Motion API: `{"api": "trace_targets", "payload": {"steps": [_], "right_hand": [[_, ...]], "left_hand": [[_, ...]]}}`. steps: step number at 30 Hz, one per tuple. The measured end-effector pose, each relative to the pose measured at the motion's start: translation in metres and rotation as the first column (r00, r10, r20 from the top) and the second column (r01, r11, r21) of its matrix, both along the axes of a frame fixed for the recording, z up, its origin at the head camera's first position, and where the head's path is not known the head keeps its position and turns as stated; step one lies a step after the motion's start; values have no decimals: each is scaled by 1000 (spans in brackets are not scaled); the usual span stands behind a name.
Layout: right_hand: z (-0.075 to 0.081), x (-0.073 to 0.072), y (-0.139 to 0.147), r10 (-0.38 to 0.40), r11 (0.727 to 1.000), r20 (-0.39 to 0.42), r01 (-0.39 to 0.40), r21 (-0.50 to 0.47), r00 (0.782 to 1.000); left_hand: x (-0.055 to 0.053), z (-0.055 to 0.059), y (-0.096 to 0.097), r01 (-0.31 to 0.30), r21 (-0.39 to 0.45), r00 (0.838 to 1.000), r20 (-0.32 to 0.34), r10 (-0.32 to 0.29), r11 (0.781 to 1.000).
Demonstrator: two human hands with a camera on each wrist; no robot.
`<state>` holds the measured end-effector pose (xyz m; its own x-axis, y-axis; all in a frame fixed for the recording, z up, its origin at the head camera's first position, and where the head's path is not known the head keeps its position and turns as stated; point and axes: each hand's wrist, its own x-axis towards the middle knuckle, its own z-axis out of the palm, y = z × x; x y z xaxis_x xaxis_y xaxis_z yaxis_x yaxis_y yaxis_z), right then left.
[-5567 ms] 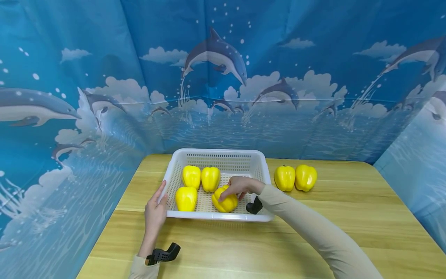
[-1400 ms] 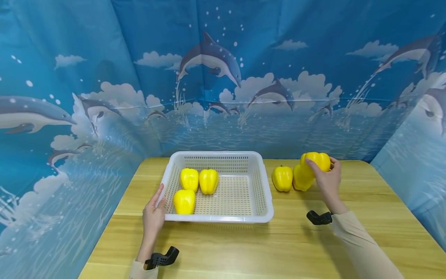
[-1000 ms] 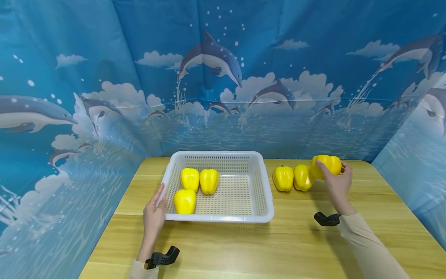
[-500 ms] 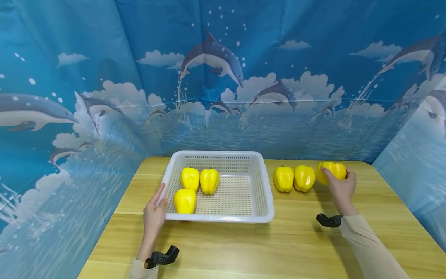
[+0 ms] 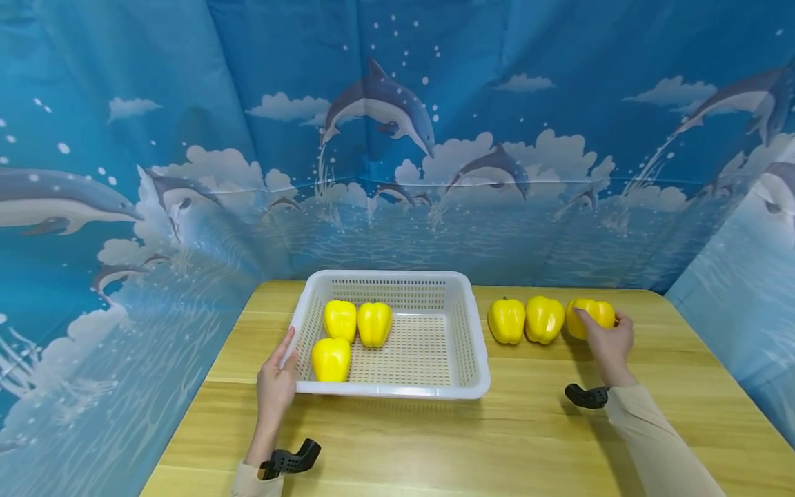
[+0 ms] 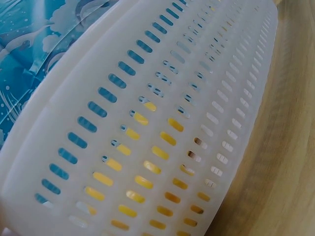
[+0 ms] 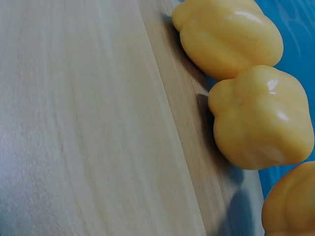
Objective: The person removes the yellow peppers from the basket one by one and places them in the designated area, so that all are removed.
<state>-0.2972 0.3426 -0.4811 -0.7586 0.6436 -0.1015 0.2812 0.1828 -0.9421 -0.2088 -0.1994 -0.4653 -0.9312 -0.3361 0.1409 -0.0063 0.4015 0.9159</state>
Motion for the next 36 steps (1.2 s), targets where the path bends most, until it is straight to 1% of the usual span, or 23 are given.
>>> {"api": "trace_targets", "payload": {"steps": [10,16,21,27,36], "right_hand": [[-6,-4,1,45,998,54,-42,-51,998],[-8,-4,3,66,996,62,-62,-63,996],[-10,-4,3,63,995,68,-57,-78,996],[-11,-5,2,62,996,78,-57,-62,995],[-12,-5,3,87,996,82,-83,-42,993]], "left_hand": [[0,-1,-1,-4,7,1000,2,4,1000],[0,0,-1,-1,6,1000,-2,1,1000],[0,0,0,-2,4,1000,-2,2,1000],[0,1,1,1,15,1000,-14,-1,1000],[-2,1,0,-3,3,1000,-17,3,1000]]}}
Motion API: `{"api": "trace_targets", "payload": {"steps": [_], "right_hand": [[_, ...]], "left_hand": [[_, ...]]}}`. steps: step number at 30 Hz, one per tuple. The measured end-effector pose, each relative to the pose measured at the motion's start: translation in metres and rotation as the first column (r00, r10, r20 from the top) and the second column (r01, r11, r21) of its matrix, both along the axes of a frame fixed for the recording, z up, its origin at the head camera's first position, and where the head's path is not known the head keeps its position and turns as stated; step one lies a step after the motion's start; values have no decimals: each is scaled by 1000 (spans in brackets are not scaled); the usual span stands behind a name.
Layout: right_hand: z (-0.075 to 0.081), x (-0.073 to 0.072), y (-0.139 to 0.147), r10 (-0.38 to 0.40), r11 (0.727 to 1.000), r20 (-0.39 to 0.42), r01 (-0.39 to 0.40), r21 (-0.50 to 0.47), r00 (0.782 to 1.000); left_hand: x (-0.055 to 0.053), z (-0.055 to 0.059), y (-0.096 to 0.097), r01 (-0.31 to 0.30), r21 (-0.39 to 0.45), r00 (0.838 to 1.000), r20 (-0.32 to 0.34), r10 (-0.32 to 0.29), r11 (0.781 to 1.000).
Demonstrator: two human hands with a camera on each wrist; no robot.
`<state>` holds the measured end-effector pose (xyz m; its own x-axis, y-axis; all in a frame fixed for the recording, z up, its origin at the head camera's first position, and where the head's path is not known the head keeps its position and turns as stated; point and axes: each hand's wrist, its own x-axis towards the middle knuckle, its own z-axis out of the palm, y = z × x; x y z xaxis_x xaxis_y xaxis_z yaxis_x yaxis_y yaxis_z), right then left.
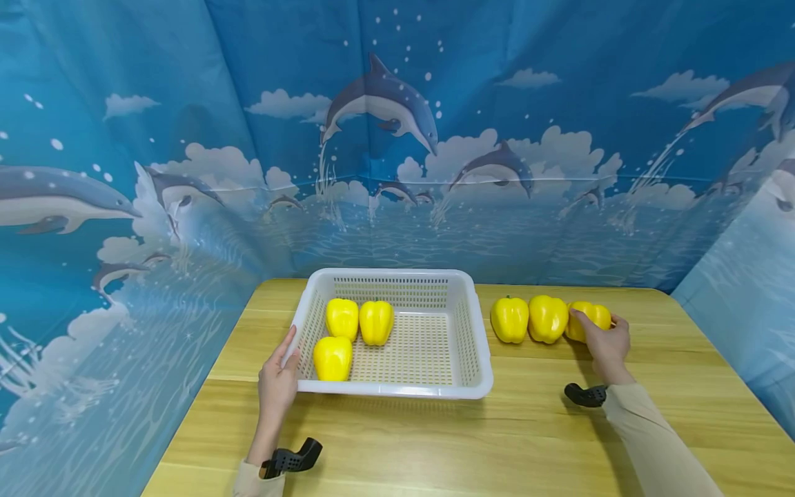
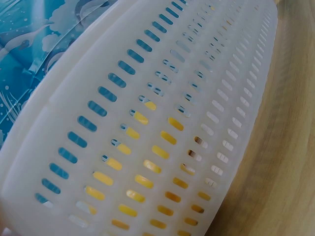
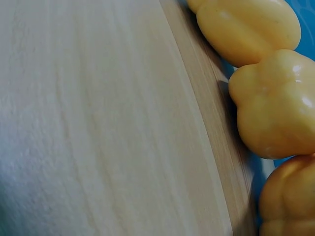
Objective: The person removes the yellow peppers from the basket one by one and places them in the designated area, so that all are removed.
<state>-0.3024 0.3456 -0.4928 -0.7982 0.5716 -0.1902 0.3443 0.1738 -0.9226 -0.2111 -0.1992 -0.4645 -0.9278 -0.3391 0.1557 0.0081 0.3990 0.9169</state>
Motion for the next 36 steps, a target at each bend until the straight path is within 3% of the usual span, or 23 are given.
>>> {"api": "trace_targets", "payload": {"steps": [13,36], "right_hand": [[0,-2,4,3,1000,24,-4,28,1000],[1,0,4,97,990,121,-108,89,988]], "left_hand": [[-1,2,2,7,1,1000,-14,-7,1000],[0,0,-1,12,5,1000,5,-12,1000]]}}
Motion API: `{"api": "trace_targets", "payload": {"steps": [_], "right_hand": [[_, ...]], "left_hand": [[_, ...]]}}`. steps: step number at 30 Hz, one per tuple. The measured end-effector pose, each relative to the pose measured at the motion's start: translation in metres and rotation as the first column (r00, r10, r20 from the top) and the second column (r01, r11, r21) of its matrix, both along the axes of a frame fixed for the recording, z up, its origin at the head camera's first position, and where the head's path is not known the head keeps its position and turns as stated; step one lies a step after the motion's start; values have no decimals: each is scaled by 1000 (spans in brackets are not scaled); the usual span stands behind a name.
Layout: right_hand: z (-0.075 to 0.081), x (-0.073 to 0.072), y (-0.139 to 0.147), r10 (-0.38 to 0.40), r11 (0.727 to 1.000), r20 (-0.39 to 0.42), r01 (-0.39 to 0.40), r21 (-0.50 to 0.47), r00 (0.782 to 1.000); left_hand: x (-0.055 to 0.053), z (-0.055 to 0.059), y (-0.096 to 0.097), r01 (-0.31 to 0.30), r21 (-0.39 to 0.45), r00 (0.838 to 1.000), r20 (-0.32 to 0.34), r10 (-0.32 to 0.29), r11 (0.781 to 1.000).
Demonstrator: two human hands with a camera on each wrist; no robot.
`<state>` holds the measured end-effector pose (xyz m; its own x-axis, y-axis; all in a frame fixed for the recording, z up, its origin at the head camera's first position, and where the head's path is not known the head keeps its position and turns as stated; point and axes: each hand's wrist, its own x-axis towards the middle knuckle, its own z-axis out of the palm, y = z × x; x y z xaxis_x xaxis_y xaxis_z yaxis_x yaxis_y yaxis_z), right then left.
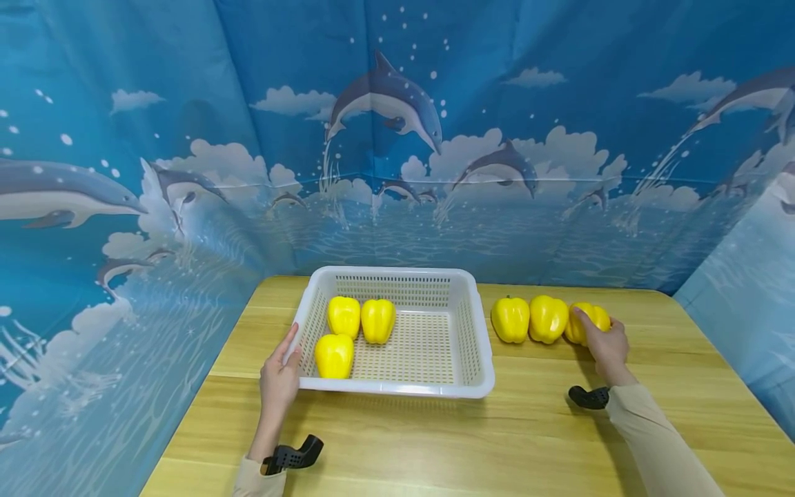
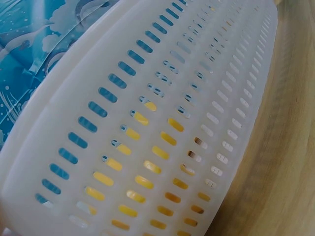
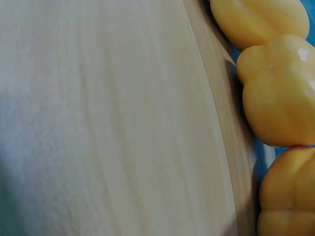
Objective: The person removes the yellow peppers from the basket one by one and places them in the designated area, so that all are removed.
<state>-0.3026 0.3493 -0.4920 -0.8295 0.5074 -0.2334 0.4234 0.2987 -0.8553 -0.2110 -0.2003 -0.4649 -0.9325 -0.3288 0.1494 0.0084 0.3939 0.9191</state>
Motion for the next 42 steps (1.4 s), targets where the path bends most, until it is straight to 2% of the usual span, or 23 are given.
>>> {"api": "trace_targets", "payload": {"steps": [5,13,17,21,27,32,36,40,42], "right_hand": [[-2,1,0,-4,1000,-8,4,-23,1000],[-4,3,3,-8,998,-33,6,-59,999],[-3,7,0,-66,996,-84,60,-70,994],[0,8,-4,-146,989,-164,139,-55,976],[15,11,-15,-207,977,-308,210,-25,929],[35,13,-37,-239,971,-434,227,-80,869],[50,13,-57,-193,981,-516,178,-79,835],[64,15,-77,-100,994,-608,99,-35,787],[73,17,-88,-53,998,-654,53,-20,754]], "left_hand": [[1,0,-1,-1,-8,1000,7,1,1000],[1,1,1,0,-1,1000,-18,0,1000],[1,0,1,0,-12,1000,-15,0,1000],[0,0,0,5,-11,1000,-13,-5,1000],[1,0,0,0,-6,1000,4,0,1000],[2,1,0,-4,-6,1000,6,4,1000],[2,1,0,0,-2,1000,-1,0,1000],[1,0,0,4,-1,1000,-1,-4,1000],[1,1,0,1,-1,1000,-2,-1,1000]]}}
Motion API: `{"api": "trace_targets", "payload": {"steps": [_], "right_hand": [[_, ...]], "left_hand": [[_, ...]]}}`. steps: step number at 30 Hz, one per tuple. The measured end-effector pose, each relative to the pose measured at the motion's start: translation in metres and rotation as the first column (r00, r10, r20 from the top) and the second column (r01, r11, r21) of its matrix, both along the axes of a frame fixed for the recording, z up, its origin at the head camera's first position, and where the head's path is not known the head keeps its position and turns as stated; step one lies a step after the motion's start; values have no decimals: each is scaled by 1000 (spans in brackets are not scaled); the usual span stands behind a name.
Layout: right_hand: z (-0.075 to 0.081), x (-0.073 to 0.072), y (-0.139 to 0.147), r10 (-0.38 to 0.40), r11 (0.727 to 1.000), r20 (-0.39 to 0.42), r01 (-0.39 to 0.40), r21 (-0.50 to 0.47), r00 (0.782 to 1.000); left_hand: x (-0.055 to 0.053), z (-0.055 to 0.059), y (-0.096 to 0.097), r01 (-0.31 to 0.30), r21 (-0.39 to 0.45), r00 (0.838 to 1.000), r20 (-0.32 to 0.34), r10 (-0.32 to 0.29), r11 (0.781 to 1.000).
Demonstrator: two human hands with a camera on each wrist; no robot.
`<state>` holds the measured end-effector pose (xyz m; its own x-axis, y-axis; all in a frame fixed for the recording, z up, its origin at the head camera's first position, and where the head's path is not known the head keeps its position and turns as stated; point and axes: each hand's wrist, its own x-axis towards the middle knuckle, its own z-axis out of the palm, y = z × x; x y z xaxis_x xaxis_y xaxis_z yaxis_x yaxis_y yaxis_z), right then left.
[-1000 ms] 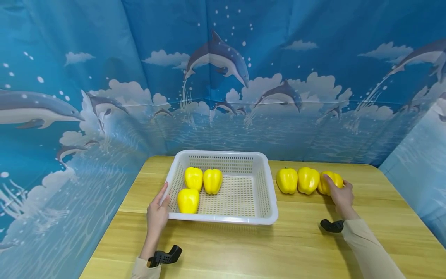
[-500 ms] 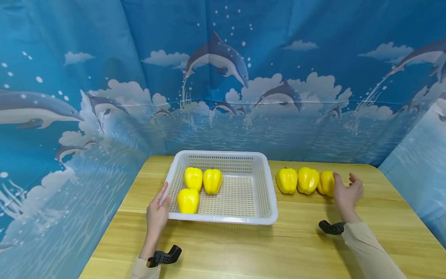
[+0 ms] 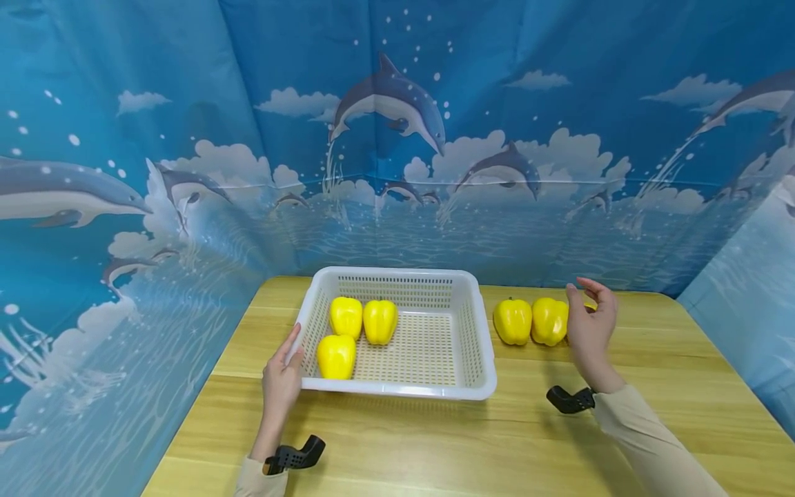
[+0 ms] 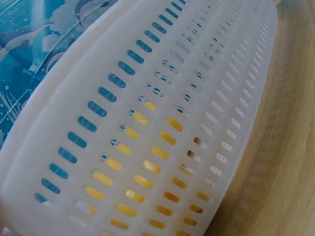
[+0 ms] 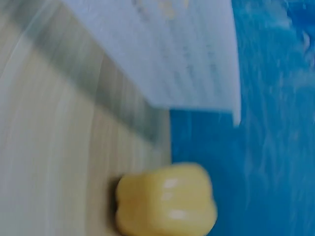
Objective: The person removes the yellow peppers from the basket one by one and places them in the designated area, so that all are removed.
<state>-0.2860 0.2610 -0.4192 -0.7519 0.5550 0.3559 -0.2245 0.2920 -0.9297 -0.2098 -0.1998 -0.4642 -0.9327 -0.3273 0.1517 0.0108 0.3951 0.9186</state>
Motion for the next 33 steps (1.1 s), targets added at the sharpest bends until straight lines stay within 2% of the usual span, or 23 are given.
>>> {"api": "trace_targets", "payload": {"steps": [4,8,16,24,26,29,33], "right_hand": [[24,11,-27,99,995,-78,-97,28,992],[41,21,-49,195,980,-108,-189,67,975],[36,8,-72,336,940,-83,-330,82,938],[41,8,-97,429,898,-39,-422,122,902],[42,9,-101,449,887,-9,-444,125,894],[42,11,-105,467,874,36,-468,132,883],[41,11,-107,476,864,82,-483,144,875]], "left_hand": [[0,0,0,-4,0,1000,0,4,1000],[0,1,1,-2,6,1000,0,2,1000],[1,2,1,-5,4,1000,8,5,1000],[-2,3,1,6,-10,999,39,-5,1000],[-2,5,1,13,-42,998,60,-11,999],[-2,7,-1,45,-140,995,99,-31,989],[-1,13,-3,107,-311,988,136,-67,944]]}}
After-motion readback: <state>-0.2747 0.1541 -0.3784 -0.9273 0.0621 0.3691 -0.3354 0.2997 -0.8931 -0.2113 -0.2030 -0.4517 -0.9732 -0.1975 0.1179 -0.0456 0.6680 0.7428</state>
